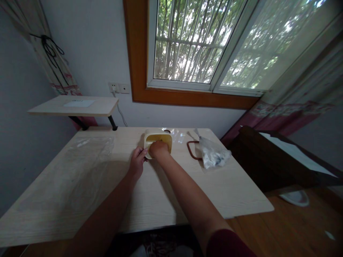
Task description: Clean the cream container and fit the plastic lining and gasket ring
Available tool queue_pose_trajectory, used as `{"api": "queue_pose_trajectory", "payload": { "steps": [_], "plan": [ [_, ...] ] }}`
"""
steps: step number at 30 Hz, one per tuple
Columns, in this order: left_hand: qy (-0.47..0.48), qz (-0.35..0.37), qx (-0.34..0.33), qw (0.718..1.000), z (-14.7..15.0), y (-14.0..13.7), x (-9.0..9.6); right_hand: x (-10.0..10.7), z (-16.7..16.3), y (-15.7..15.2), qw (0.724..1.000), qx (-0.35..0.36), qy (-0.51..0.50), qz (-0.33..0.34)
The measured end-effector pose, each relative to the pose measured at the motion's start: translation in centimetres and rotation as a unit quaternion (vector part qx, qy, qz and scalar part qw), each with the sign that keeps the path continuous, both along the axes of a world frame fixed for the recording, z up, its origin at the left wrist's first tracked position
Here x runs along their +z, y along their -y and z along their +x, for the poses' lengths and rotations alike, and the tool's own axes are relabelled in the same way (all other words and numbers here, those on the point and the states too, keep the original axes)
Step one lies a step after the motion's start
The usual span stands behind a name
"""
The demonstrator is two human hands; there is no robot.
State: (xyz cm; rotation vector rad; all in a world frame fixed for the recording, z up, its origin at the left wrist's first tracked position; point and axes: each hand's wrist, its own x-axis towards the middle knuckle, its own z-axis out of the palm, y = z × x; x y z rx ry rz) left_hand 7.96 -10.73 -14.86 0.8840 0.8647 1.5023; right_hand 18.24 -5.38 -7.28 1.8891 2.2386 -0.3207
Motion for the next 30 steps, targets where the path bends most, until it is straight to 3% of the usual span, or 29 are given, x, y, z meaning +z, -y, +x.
{"api": "queue_pose_trajectory", "payload": {
  "steps": [18, 30],
  "plan": [
    [-0.008, -0.024, -0.013, 1.0, 0.1, 0.2, 0.3, -0.9, -0.2, -0.4, 0.999, -0.031, -0.003, -0.01],
    [-0.003, -0.008, -0.013, 1.0, 0.0, -0.2, -0.4, -1.3, -0.1, -0.3, 0.997, -0.057, -0.003, 0.042]
  ]
}}
